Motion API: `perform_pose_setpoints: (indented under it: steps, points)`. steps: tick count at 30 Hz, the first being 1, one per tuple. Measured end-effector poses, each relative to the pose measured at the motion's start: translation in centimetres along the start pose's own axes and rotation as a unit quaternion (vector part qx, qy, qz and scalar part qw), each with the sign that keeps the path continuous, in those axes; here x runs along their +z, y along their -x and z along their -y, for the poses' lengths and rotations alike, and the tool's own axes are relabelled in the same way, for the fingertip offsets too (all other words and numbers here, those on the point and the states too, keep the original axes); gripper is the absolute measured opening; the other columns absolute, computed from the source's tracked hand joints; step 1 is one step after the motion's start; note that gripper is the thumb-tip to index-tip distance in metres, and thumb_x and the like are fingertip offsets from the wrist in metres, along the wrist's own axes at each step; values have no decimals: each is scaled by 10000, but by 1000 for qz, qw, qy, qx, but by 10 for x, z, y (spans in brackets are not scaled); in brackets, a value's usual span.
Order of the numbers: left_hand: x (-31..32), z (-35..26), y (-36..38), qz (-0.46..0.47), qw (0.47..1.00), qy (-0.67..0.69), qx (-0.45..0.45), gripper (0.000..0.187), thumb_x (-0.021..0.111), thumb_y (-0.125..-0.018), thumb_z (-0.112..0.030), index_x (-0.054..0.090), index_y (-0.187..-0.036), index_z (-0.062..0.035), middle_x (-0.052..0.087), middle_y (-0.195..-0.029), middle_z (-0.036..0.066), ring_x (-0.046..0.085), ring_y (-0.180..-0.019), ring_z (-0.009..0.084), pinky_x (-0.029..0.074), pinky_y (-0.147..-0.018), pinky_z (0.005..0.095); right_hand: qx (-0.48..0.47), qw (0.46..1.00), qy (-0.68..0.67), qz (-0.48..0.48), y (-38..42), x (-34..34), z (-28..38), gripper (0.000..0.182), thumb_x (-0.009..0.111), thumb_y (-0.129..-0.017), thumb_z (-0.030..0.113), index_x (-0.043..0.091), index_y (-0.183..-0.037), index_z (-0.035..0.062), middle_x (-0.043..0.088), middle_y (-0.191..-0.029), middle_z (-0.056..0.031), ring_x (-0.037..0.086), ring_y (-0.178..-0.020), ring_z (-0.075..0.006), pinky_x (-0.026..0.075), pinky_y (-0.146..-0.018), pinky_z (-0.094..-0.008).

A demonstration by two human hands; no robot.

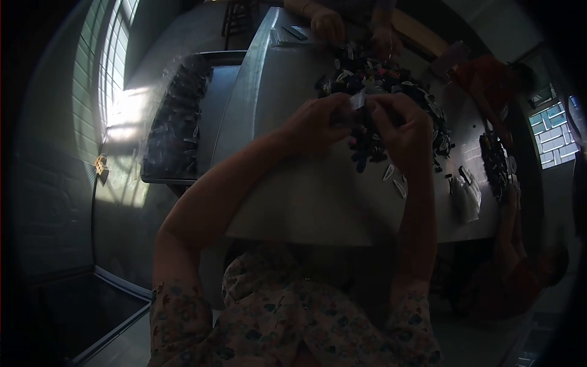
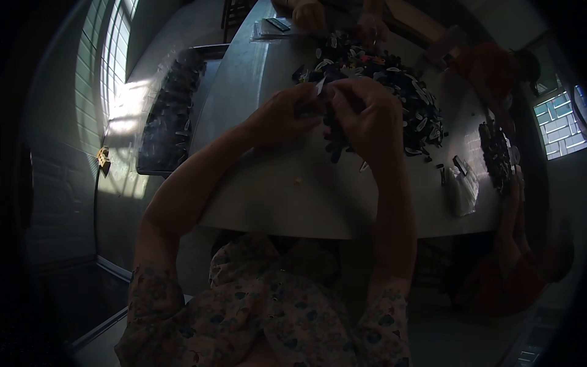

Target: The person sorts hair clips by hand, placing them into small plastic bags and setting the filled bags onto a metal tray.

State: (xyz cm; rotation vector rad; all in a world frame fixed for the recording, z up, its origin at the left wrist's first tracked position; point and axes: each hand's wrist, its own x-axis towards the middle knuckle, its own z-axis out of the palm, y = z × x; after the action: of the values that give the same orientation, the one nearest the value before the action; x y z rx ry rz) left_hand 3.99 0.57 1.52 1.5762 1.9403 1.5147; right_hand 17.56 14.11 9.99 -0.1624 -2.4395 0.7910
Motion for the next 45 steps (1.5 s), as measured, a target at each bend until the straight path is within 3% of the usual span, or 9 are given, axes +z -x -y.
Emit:
perform_pose_setpoints:
  steps: [5,7,12,23,29,35,39,42,45]
  points:
    - [0,0,-4,34,975,212,-59,493,698,-890,-60,502,-1341,-19,670,-1142,111,638,-1071,163,511,-948,311,68,973,-212,-51,-6,8,-39,222,681,-901,114,679,-1104,24,688,-946,-35,623,-866,-83,510,-741,-243]
    - [3,8,-6,36,973,220,-54,494,702,-890,-57,502,-1341,-21,663,-1161,107,631,-1088,165,512,-957,311,124,941,-314,27,1,21,-41,239,688,-908,131,666,-1126,36,675,-965,-18,613,-841,-74,510,-731,-235]
    - [-6,4,-4,111,963,245,-30,491,724,-878,-63,519,-1321,-23,645,-1201,93,614,-1127,165,518,-965,313,124,939,-311,80,5,23,-64,184,687,-919,154,679,-1066,45,685,-957,-18,622,-837,-76,508,-733,-226]
    - [-17,-9,-4,-104,976,172,-82,151,687,-928,-117,701,-1032,-9,713,-907,43,666,-850,99,548,-782,250,171,936,-302,55,5,18,-53,215,700,-921,191,683,-1051,22,702,-935,-22,638,-835,-75,513,-709,-228]
    - [-16,-14,-3,-73,976,190,-78,151,711,-910,-128,698,-1014,-21,704,-897,35,647,-824,83,529,-740,236,110,909,-400,41,8,33,-45,204,687,-933,147,692,-1100,30,706,-959,-17,633,-841,-67,504,-713,-214]
    - [-21,-18,-3,-84,975,204,-5,173,751,-872,-134,701,-986,-15,700,-884,17,638,-821,69,515,-729,219,91,934,-337,72,11,37,-53,149,666,-943,105,710,-1052,12,706,-937,-15,621,-841,-55,489,-742,-199]
    - [-35,-26,-1,-54,980,178,-77,157,754,-868,-129,708,-959,-10,700,-877,21,647,-834,77,530,-755,232,102,939,-321,62,13,41,-49,158,656,-953,113,706,-1062,11,705,-934,-4,619,-841,-50,483,-739,-193]
    - [-49,-30,0,-83,985,136,-67,135,749,-867,-116,716,-947,-13,708,-874,36,659,-838,85,540,-772,247,111,936,-332,43,12,43,-54,162,650,-961,127,706,-1067,18,704,-936,3,615,-835,-43,475,-732,-184]
    - [-81,-35,6,-219,971,91,-19,150,747,-862,-104,712,-968,-4,721,-893,63,675,-852,106,544,-779,256,133,933,-335,8,13,45,-59,161,649,-965,140,706,-1066,27,702,-934,9,601,-815,-34,466,-707,-178]
